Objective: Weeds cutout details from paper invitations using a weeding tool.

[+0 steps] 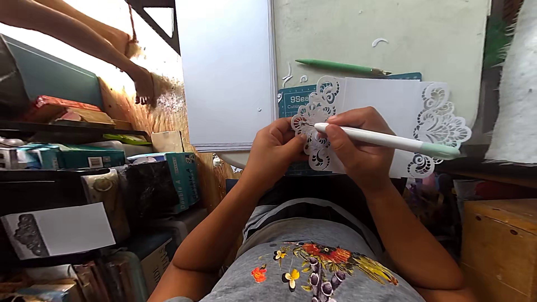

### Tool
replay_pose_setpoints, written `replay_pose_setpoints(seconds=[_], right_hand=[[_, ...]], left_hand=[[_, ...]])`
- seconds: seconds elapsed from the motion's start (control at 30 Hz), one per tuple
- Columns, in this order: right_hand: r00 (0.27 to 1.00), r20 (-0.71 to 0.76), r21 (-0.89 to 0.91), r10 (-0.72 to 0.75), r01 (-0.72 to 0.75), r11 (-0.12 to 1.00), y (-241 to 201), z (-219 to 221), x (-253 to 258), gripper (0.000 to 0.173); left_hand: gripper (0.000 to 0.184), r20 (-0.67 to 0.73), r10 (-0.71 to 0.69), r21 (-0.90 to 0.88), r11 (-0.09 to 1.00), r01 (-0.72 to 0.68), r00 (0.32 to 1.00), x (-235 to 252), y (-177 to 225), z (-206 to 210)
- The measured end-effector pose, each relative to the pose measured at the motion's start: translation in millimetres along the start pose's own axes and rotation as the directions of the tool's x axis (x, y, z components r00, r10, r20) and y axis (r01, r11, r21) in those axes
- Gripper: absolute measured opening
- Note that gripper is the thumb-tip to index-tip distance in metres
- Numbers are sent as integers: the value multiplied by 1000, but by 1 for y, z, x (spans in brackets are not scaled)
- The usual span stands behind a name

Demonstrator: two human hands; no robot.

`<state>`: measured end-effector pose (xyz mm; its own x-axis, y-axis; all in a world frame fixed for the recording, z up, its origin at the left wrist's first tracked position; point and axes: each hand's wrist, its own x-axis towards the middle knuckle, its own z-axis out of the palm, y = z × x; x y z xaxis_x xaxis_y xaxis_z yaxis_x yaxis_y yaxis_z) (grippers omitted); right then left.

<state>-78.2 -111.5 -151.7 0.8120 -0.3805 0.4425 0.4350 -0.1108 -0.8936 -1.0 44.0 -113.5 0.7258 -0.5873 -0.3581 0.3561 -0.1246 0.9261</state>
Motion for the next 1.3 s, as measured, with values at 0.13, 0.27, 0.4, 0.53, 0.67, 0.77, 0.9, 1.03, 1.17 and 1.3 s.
replay_pose_setpoints(seconds=[0.13, 0.27, 0.4, 0.53, 0.67, 0.77, 0.9, 1.03, 1.17, 1.3], right_hand=[[999, 33, -17, -23, 24, 1000, 1, 1, 0, 9], [1000, -2, 12, -25, 25, 1000, 0, 0, -1, 9], [1000, -22, 25, -12, 13, 1000, 1, 0, -1, 8], [995, -75, 133, 70, -60, 989, 0, -3, 1, 11], [990, -97, 203, 100, -79, 976, -1, -4, 2, 13], [989, -103, 223, 107, -82, 971, -1, -4, 2, 13], [992, -80, 189, 95, -78, 979, -2, -3, 1, 12], [985, -101, 209, 136, -113, 971, -6, -5, 1, 11], [985, -132, 213, 107, -77, 974, -3, -3, 1, 12], [988, -111, 200, 105, -81, 976, -4, -3, 1, 11]], left_hand=[[21, 0, -2, -4, 1000, 2, 1000, 0, 0, 0], [20, -11, -4, -5, 1000, 4, 1000, 0, 0, 1], [15, -2, 12, -25, 1000, -12, 1000, -2, -2, -2], [31, 5, -14, -123, 992, 15, 1000, -6, 2, -4], [16, 41, 27, -99, 995, -23, 999, -5, 4, -4], [12, 25, 51, -61, 997, -50, 998, -4, 4, -2], [12, -14, 88, -1, 996, -88, 996, -4, 4, 2], [11, -39, 99, 34, 995, -98, 994, -3, 3, 5], [13, -50, 98, 41, 995, -96, 994, -3, 1, 5], [15, -66, 77, 34, 997, -75, 995, -3, 3, 7]])
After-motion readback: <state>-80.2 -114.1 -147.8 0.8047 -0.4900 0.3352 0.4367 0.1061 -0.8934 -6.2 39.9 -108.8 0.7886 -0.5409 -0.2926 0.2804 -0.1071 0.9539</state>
